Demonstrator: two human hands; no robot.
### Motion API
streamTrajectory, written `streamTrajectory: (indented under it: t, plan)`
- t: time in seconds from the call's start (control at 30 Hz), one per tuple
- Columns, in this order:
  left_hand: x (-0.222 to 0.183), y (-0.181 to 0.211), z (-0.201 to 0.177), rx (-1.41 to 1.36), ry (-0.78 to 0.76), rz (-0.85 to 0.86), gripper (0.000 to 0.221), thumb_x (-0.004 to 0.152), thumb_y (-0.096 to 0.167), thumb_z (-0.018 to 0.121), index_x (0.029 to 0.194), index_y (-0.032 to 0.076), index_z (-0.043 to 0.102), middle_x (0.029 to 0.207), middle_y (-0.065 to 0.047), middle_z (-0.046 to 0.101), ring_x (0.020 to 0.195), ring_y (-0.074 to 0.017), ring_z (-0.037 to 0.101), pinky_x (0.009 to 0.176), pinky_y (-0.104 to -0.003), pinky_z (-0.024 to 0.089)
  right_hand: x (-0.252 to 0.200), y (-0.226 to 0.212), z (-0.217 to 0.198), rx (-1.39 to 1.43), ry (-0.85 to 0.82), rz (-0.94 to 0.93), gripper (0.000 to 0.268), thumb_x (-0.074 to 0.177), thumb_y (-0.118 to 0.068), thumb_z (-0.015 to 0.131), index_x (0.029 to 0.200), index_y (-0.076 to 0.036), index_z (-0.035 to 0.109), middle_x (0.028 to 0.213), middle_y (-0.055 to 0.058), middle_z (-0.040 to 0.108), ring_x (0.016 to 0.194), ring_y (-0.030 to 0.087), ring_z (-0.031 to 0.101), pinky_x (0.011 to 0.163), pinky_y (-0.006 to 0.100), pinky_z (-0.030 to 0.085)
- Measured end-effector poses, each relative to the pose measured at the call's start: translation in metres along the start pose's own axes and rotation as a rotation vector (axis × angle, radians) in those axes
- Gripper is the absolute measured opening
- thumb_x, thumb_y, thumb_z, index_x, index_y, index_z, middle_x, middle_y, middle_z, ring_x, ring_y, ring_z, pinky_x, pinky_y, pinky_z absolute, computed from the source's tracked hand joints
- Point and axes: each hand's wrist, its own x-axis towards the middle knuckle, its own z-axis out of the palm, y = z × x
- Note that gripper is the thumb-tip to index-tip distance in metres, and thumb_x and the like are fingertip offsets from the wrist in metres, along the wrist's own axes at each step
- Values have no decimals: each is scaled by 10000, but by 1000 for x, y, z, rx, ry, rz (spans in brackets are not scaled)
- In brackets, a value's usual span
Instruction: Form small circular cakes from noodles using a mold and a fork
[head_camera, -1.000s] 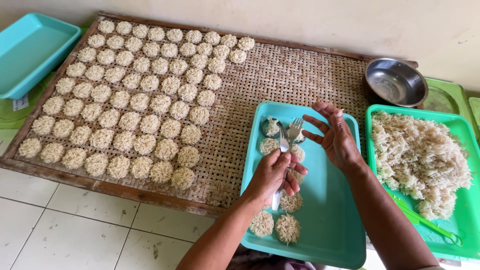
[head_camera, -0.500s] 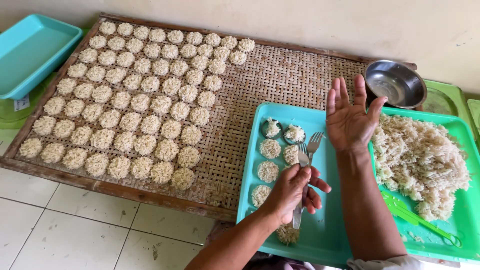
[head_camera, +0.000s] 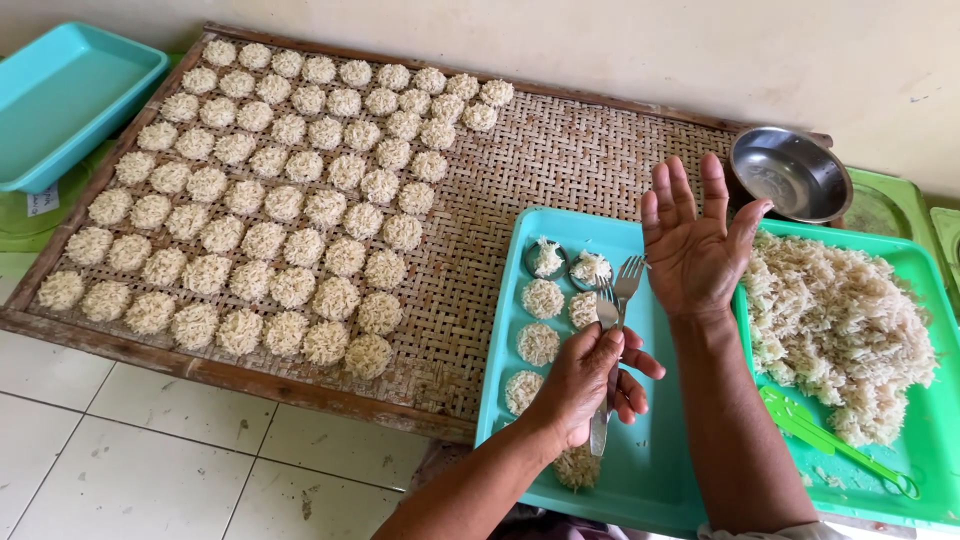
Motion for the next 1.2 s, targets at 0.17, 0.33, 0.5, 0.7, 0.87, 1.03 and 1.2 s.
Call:
streamTrajectory:
  t: [0.17,0.33,0.5,0.7,0.87,1.03,1.2]
  plan:
    - [-4,5,2,45,-7,22,303,1109,301,514,1146,0,503,943,-183,690,543,-156,644,419,-222,492,-4,2,6,-36,2,-9,796,893,-603,513,1542,-146,455,1505,182,541,1366,274,572,1140,417,509]
    - [0,6,9,46,-17,34,306,1100,303,525,1146,1,495,949,-184,688,541,-149,639,418,-216,479,-7,6,0,-182,28,-3,824,865,-664,479,1533,-182,448,1517,148,527,1396,250,540,1203,417,447]
    - [6,10,6,131,143,164,240,1135,215,445,1121,9,569,960,-254,713,581,-223,696,378,-244,550,-7,-4,-30,-104,125,57,738,885,-698,517,1472,-251,520,1567,107,474,1473,249,504,1283,576,374]
    - [22,30,-9,319,238,368,266,1114,225,477,1201,29,634,978,-166,726,699,-113,602,544,-185,481,-72,10,-35,-769,113,397,358,1077,-398,471,1212,-78,558,1176,170,684,1022,323,735,895,464,605]
    - [16,48,13,426,311,462,288,1105,224,471,1224,32,648,1005,-103,702,781,-97,507,657,-199,432,-116,23,-26,-937,7,509,252,998,-221,629,1130,-7,633,961,172,744,879,298,790,821,471,652]
    - [9,56,26,538,373,452,248,1076,249,532,1080,62,695,986,-100,731,747,-100,481,636,-213,428,-122,33,-17,-778,22,508,292,912,-88,741,1159,10,619,853,158,676,748,256,749,684,416,687]
    - [36,30,-34,740,337,365,304,1001,344,708,936,54,644,863,-54,609,801,-108,480,721,-258,456,-122,16,-20,-755,39,386,129,995,-80,629,1093,-5,665,788,72,612,715,140,628,630,262,570]
